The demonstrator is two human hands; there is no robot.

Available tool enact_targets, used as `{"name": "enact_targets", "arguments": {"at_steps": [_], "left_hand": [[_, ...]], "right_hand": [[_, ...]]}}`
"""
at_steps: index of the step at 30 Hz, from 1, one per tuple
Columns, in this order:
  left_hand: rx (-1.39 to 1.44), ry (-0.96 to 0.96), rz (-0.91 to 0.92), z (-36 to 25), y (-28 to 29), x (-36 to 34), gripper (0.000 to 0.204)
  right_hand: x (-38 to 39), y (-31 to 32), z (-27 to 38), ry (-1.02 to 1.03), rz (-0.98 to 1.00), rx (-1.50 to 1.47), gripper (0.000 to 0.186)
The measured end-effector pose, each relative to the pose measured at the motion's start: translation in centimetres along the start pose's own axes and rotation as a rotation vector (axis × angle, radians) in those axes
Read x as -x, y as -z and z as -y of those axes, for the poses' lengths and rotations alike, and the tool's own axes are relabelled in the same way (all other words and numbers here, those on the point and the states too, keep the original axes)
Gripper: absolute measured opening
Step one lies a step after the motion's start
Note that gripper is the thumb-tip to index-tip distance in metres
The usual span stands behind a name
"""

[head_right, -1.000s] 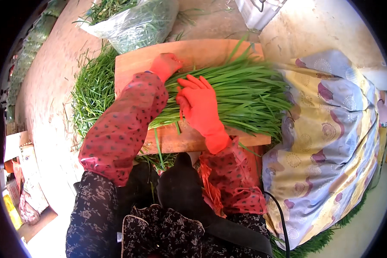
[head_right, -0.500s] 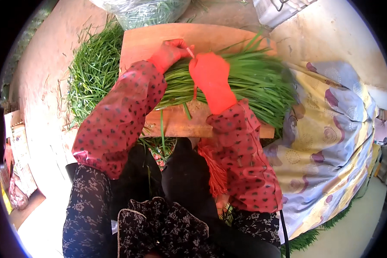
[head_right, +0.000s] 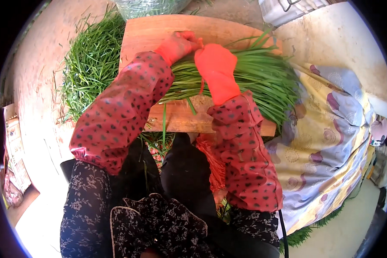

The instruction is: The person bundles handfuls of long green leaves with red string on a wooden board while sitting on the floor.

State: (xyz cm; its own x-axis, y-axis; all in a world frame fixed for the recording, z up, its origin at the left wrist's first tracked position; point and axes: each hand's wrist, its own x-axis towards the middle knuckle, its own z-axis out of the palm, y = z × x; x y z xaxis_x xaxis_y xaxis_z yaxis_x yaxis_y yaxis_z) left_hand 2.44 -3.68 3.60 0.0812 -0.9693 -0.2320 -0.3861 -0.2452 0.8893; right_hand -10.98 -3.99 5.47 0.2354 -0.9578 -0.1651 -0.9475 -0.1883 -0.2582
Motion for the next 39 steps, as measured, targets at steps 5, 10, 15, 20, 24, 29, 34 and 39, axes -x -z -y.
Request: {"name": "enact_targets", "arguments": {"at_steps": [5, 10, 15, 20, 24, 29, 34, 39], "left_hand": [[0.011, -0.037, 0.085, 0.7, 0.4, 0.2, 0.014], [-0.068, -0.018, 0.063, 1.7, 0.4, -0.4, 0.025], [0.006, -0.032, 0.049, 2.5, 0.3, -0.8, 0.027], [0.175, -0.126, 0.074, 2.1, 0.4, -0.4, 0.020], [0.387, -0.028, 0.199, 2.2, 0.8, -0.5, 0.018], [0.202, -0.047, 0.235, 0.4, 1.6, -0.7, 0.019], [-0.693, -0.603, 0.130, -2.8, 2.9, -0.2, 0.024], [-0.363, -0.237, 0.125, -5.0, 5.0, 0.6, 0.028]], "right_hand": [[-0.1, 0.1, -0.3, 0.025, 0.049, -0.071, 0.038], [0.3, 0.5, 0.1, 0.017, 0.055, -0.070, 0.038], [0.2, 0.8, 0.0, 0.042, 0.089, -0.084, 0.038], [0.2, 0.5, -0.5, 0.037, 0.091, -0.131, 0.039], [0.1, -0.1, -0.5, 0.098, 0.030, -0.133, 0.041], [0.7, 0.3, -0.5, 0.126, -0.020, -0.098, 0.034], [1.7, -0.5, -0.4, 0.274, -0.486, -0.408, 0.023], [1.5, -0.3, -0.2, 0.213, -0.329, -0.511, 0.020]]}}
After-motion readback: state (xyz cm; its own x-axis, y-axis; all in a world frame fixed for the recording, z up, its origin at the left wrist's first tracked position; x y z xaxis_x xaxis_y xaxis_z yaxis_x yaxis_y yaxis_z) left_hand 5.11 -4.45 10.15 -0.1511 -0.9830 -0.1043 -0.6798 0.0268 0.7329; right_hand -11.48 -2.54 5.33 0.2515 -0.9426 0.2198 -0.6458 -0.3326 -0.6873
